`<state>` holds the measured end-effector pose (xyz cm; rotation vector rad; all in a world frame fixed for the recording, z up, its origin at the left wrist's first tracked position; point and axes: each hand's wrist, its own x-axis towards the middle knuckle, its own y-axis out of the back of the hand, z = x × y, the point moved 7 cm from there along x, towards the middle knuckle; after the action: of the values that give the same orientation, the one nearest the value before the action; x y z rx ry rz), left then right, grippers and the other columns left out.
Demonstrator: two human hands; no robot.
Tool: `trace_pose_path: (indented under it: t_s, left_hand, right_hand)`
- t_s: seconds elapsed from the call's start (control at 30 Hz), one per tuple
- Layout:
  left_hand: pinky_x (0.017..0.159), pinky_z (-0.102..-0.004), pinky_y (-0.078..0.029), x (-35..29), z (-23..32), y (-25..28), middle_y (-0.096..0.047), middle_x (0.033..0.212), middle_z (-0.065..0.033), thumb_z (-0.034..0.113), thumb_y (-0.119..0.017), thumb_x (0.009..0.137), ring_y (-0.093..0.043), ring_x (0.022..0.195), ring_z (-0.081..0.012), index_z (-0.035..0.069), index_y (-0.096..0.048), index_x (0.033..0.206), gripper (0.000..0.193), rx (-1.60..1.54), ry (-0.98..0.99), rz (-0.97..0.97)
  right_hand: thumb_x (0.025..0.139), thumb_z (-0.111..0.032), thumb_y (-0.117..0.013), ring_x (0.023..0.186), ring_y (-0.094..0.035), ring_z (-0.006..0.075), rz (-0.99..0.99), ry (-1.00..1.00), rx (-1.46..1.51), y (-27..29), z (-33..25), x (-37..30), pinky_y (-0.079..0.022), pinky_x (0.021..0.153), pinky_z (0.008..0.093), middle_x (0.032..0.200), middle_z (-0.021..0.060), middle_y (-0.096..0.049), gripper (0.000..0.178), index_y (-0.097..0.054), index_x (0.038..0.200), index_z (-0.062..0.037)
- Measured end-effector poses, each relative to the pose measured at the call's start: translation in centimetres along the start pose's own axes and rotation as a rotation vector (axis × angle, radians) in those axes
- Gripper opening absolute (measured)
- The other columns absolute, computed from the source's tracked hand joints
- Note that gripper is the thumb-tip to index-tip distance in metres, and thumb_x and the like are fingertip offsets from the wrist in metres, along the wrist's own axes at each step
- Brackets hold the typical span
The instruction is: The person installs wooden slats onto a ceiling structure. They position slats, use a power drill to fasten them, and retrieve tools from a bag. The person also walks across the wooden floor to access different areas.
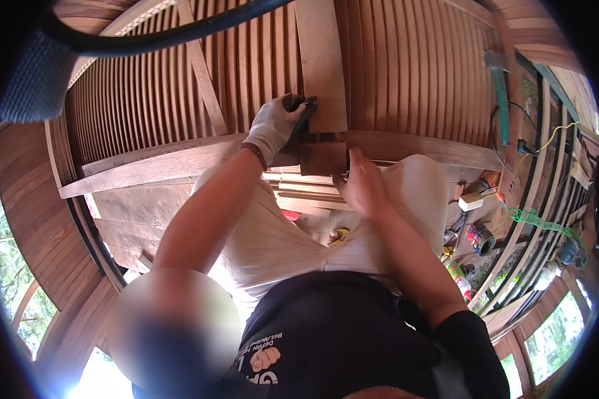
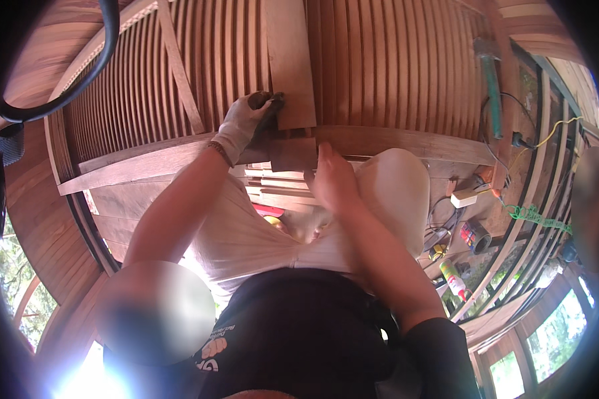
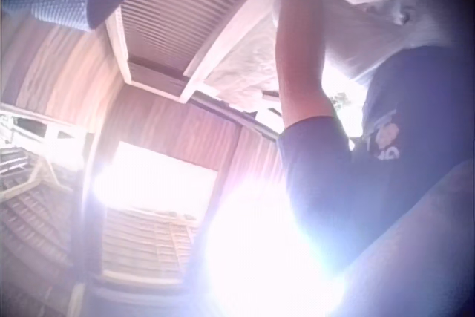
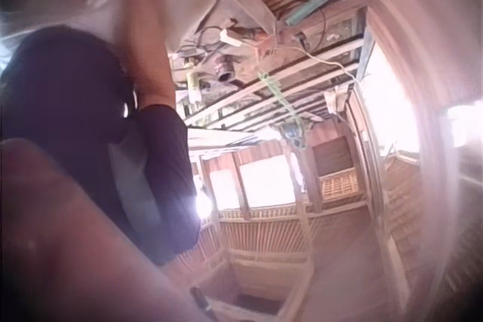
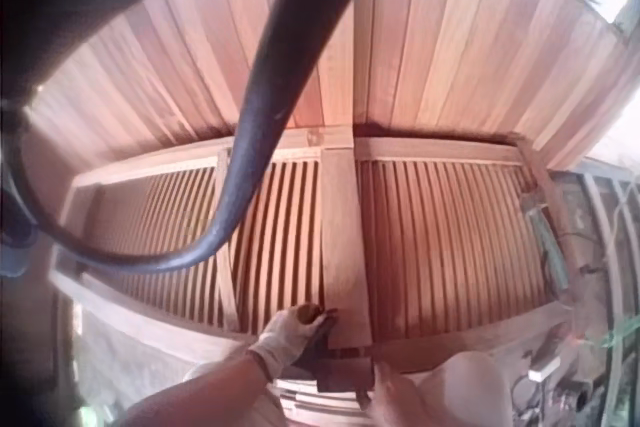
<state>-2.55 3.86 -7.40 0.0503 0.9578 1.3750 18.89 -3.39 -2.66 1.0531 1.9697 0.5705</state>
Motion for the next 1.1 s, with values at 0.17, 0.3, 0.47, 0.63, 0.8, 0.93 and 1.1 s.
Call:
trace_pose_path:
  t_s: [0.17, 0.3, 0.47, 0.63, 0.8, 0.93, 1.1]
  left_hand:
    - [0.089, -0.0399, -0.054, 0.2, -0.4, -1.0, -0.072, 0.106, -0.0197, 0.034, -0.067, 0.089, -0.068, 0.102, -0.035, 0.003, -0.069, 0.115, 0.04, -0.078, -0.045, 0.015]
    - [0.088, -0.038, -0.054, -0.3, 0.5, -0.7, -0.072, 0.106, -0.0205, 0.031, -0.068, 0.088, -0.069, 0.102, -0.0334, 0.001, -0.069, 0.116, 0.041, -0.184, -0.032, -0.024]
    - [0.087, -0.0375, -0.055, -0.7, 1.2, -0.3, -0.073, 0.104, -0.0192, 0.031, -0.069, 0.087, -0.07, 0.1, -0.0327, 0.001, -0.069, 0.115, 0.04, -0.187, -0.007, -0.003]
    - [0.088, -0.0394, -0.055, -0.5, 1.2, -0.2, -0.072, 0.106, -0.0188, 0.033, -0.069, 0.087, -0.069, 0.103, -0.0338, 0.002, -0.069, 0.117, 0.042, -0.097, -0.023, -0.008]
    - [0.09, -0.0407, -0.054, -0.1, 1.0, -0.4, -0.072, 0.108, -0.0192, 0.037, -0.069, 0.088, -0.068, 0.104, -0.0352, 0.004, -0.069, 0.118, 0.044, -0.034, -0.003, 0.007]
    - [0.091, -0.041, -0.054, 0.1, 1.2, -0.4, -0.072, 0.108, -0.0192, 0.039, -0.068, 0.089, -0.068, 0.104, -0.0354, 0.006, -0.069, 0.119, 0.045, 0.006, -0.014, 0.005]
    - [0.091, -0.0414, -0.054, -0.1, 2.3, 0.1, -0.072, 0.108, -0.0192, 0.04, -0.066, 0.09, -0.067, 0.105, -0.0353, 0.006, -0.07, 0.117, 0.044, 0.048, -0.025, 0.017]
  right_hand:
    - [0.085, -0.016, -0.072, 0.072, -0.066, 0.0418, -0.1, -0.094, 0.027, -0.6, 0.6, -0.1, -0.054, 0.064, 0.049, 0.08, 0.0227, -0.066, 0.044, -0.043, 0.112, 0.0025]
    - [0.085, -0.017, -0.072, 0.066, -0.066, 0.04, -0.049, -0.077, 0.05, -0.9, 0.8, -0.1, -0.053, 0.058, 0.0464, 0.075, 0.0216, -0.065, 0.045, -0.044, 0.113, 0.0027]
    - [0.084, -0.024, -0.076, 0.065, -0.066, 0.0372, 0.098, 0.052, 0.062, -0.2, 0.0, 0.1, -0.054, 0.057, 0.0447, 0.074, 0.0199, -0.065, 0.069, -0.038, 0.132, 0.0073]
    - [0.08, -0.022, -0.082, 0.075, -0.07, 0.0398, 0.027, 0.038, 0.013, -0.1, -0.4, 0.3, -0.057, 0.064, 0.0433, 0.091, 0.0247, -0.07, 0.094, -0.023, 0.146, 0.0105]
    - [0.081, -0.028, -0.081, 0.073, -0.07, 0.0398, -0.003, -0.011, -0.022, 0.3, -0.9, 0.5, -0.056, 0.063, 0.0431, 0.091, 0.0251, -0.069, 0.098, -0.02, 0.148, 0.0111]
    - [0.082, -0.029, -0.08, 0.07, -0.069, 0.0396, 0.079, 0.045, -0.082, 0.1, -1.2, 0.6, -0.056, 0.061, 0.0434, 0.09, 0.0253, -0.069, 0.101, -0.017, 0.149, 0.0118]
    - [0.083, -0.035, -0.078, 0.073, -0.068, 0.0375, 0.111, 0.051, -0.144, 0.5, -1.6, 0.9, -0.056, 0.065, 0.0441, 0.085, 0.0233, -0.067, 0.104, -0.015, 0.151, 0.0129]
